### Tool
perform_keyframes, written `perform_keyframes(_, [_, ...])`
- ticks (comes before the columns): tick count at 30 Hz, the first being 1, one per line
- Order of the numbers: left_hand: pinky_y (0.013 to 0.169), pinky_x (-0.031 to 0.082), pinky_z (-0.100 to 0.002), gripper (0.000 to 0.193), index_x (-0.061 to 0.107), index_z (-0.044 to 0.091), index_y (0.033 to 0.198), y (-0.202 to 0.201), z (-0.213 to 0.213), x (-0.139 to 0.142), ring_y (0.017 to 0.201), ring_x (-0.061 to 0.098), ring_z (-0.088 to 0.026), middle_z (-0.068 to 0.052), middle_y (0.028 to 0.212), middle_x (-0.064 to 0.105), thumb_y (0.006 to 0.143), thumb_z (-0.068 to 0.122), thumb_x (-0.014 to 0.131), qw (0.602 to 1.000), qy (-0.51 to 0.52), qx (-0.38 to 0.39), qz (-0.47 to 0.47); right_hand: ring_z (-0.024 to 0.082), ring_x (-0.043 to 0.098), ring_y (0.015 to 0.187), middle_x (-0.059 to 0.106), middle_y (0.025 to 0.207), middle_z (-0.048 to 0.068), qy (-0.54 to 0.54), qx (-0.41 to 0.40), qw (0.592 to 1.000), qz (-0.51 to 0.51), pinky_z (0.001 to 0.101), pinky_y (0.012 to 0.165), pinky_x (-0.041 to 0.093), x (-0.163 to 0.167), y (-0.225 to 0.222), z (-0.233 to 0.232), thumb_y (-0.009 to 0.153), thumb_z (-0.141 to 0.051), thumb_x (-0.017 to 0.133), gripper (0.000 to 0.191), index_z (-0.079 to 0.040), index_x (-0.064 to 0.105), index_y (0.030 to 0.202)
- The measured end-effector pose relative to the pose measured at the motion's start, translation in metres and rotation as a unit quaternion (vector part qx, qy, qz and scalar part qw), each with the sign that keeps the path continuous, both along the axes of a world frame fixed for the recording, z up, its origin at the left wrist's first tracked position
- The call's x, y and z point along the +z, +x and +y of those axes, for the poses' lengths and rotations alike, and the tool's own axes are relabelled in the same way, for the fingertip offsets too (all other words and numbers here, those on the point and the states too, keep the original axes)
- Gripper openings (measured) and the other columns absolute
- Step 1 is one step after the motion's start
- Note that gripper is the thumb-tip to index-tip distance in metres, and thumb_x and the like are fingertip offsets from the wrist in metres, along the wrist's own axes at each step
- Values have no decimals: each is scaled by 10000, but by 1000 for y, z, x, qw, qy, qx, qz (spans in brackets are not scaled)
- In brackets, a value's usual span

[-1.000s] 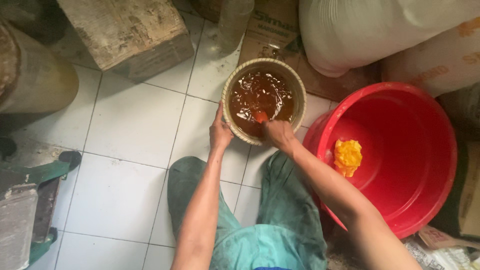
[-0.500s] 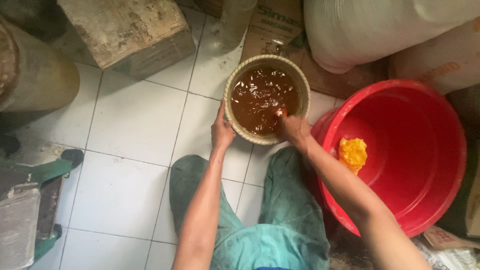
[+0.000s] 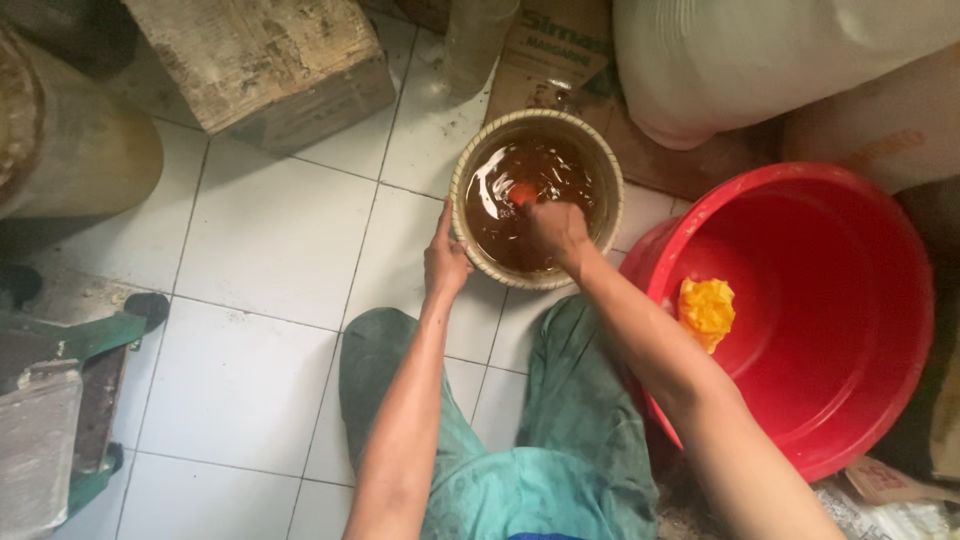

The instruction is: The person sits on the floor and stirs a brown liquid in a woven basket with a red plastic spoon. They briefly reach toward a nearby machine, then continue stirring and add liquid from a clear bottle into the basket.

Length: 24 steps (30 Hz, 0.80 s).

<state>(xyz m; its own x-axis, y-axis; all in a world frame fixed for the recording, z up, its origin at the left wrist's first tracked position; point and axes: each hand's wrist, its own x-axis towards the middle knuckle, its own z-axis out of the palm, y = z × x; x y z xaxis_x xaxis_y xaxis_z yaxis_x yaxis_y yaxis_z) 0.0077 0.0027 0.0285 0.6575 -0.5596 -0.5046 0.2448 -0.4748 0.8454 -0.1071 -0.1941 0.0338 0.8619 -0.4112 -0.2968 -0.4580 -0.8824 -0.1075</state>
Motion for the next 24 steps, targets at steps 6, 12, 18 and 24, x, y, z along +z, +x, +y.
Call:
perform_keyframes(6, [530,609,-313,788,272,397,1607,2,-2,3,567,646,-125,-20,775,659,989,-30,510,1000,17,-8,13,259,730,583,707,660,136,-7,75,995,66,397,473,571,-18,-47,32,966,-105,541,245,-64,678,1165])
perform_keyframes(12, [532,609,-318,837,276,390,1619,2,-1,2,573,646,-151,-60,798,663,962,-81,495,1000,12,-15,-12,296,742,656,726,718,130,40,29,993,104,449,545,581,-5,-93,32,933,-189,605,223,-130,681,1134])
perform_keyframes(18, [537,637,-318,800,270,392,1606,1,0,2,599,672,-127,-51,796,644,983,-52,503,1000,3,-8,-4,336,746,667,735,730,154,-32,-26,997,61,465,571,591,16,-76,-13,818,-344,727,473,-144,655,1241])
perform_keyframes(24, [548,617,-333,797,284,390,1615,1,-1,2,575,636,-150,-68,757,622,988,-46,511,1000,26,-15,-6,346,745,716,748,796,151,-40,-30,999,-21,474,601,593,10,-9,-28,749,-162,697,407,-139,693,1155])
